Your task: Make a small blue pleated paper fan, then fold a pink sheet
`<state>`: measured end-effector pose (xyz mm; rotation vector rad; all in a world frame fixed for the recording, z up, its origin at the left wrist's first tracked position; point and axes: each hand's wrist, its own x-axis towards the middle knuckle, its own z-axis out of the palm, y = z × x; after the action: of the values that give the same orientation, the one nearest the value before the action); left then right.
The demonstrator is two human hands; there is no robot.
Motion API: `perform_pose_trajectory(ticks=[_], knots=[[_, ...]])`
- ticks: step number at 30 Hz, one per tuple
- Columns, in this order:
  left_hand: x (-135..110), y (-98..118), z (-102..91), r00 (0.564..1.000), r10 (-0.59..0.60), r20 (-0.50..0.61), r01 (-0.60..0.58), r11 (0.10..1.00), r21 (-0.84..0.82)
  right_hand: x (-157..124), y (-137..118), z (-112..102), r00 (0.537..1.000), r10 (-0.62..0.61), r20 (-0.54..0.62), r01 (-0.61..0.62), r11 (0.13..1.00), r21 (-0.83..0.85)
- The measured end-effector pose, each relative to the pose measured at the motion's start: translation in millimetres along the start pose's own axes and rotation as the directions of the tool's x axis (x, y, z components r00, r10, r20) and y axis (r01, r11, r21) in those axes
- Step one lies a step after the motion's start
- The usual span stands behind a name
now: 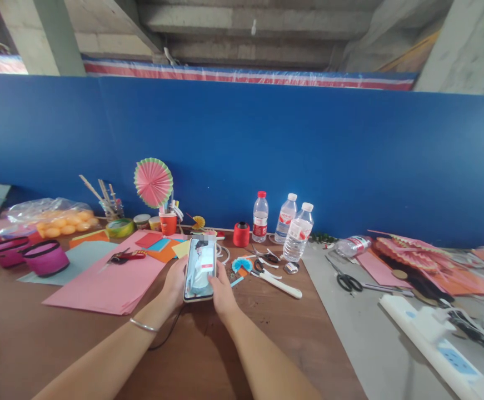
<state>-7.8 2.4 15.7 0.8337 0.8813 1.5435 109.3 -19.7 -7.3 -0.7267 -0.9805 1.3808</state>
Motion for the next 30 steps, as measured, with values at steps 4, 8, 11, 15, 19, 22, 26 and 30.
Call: perform_pose_trajectory(ticks=[4,8,11,15,19,22,26,30], knots=[[0.9,0.2,-0.1,1.0,0.021,0.006,-0.021,1.0,-0.004,0.7,0.5,-0.5,1.0,0.011,-0.01,-0.011,1.0,-0.004],[2.3,-1.8,-0.7,1.0,0.024,0.02,-0.023,1.0,-0.012,1.3,2.6,-1.7,1.0,0.013,0.014,-0.013,1.0,0.028],[4.1,-4.1,-1.8,1.0,0.025,0.014,-0.025,1.0,-0.012,2.1,4.3,-2.8,1.0,0.023,0.02,-0.024,0.999,0.038],[4.9,-4.9,-2.0,1.0,0.024,0.017,-0.024,1.0,-0.013,3.0,4.9,-3.4,0.999,0.021,0.031,-0.023,0.999,0.049],[3.4,-3.4,-1.1,1.0,0.022,0.013,-0.022,1.0,-0.01,3.0,4.5,-3.5,0.999,0.015,0.028,-0.016,0.999,0.028],[2.4,-2.2,-0.7,1.0,0.018,0.007,-0.018,1.0,-0.003,3.2,4.8,-3.8,1.0,0.011,0.022,-0.011,1.0,0.012],[1.8,-1.3,0.1,1.0,0.01,-0.004,-0.01,1.0,0.013,3.2,5.4,-4.4,1.0,0.01,0.014,-0.01,1.0,0.005],[0.5,0.5,1.8,0.999,0.001,-0.032,0.0,0.999,0.034,2.2,4.8,-4.1,1.0,0.006,0.019,-0.006,1.0,0.012]])
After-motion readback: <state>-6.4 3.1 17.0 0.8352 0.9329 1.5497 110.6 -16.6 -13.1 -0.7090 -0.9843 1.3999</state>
